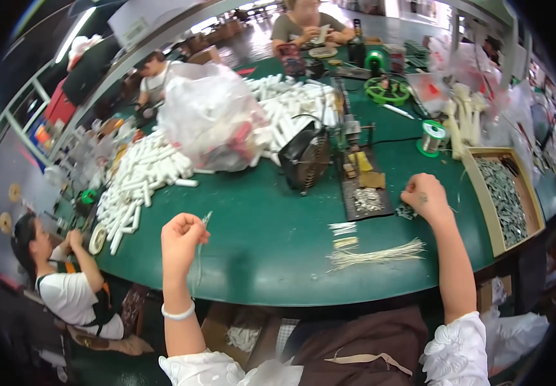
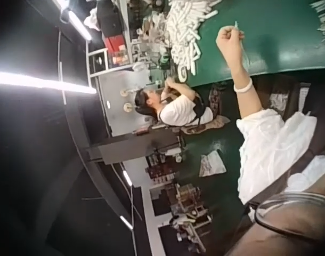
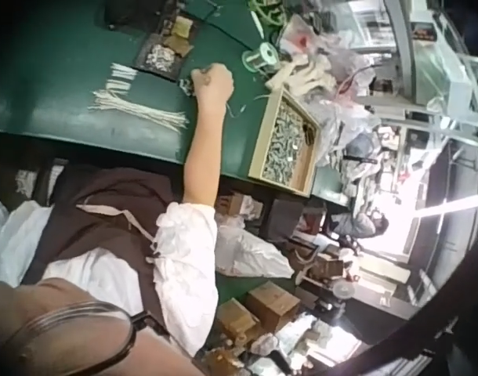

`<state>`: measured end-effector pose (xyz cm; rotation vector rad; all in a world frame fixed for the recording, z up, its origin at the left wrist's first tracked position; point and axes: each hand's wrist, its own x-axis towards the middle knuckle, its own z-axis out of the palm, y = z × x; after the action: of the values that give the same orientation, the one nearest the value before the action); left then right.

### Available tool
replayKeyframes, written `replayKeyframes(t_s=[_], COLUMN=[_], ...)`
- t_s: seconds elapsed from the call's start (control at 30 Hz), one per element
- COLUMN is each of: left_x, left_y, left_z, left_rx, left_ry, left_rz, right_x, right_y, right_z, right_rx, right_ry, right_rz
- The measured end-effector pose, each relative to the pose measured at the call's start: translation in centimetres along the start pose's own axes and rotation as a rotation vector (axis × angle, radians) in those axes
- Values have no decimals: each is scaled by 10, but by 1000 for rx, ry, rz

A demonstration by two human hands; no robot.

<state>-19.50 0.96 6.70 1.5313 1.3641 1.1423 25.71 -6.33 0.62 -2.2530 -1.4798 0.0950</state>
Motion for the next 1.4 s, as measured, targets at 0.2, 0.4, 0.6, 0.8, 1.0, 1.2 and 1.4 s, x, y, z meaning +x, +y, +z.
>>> replayKeyframes(t_s=[0.2,0.4,0.6,0.8,1.0,1.2,1.4], left_x=[24,29,-5,-12,-20,-20,-22], left_y=[-73,-74,-5,10,17,10,10], left_z=[-23,2,119,188,203,206,206], left_rx=[431,1108,355,397,380,492,495], left_ry=[195,227,-271,-835,-994,-967,-938], left_rz=[100,371,573,507,504,551,586], right_x=[4,-2,-11,-14,-17,-15,-15], right_y=[-10,-19,-39,-37,-38,-43,-40], right_z=[0,-7,-9,0,1,1,4], right_rx=[-18,721,976,1009,925,889,904], right_ry=[64,-150,-387,-488,-539,-546,-550], right_rz=[-27,-96,-104,-91,-134,-114,-115])
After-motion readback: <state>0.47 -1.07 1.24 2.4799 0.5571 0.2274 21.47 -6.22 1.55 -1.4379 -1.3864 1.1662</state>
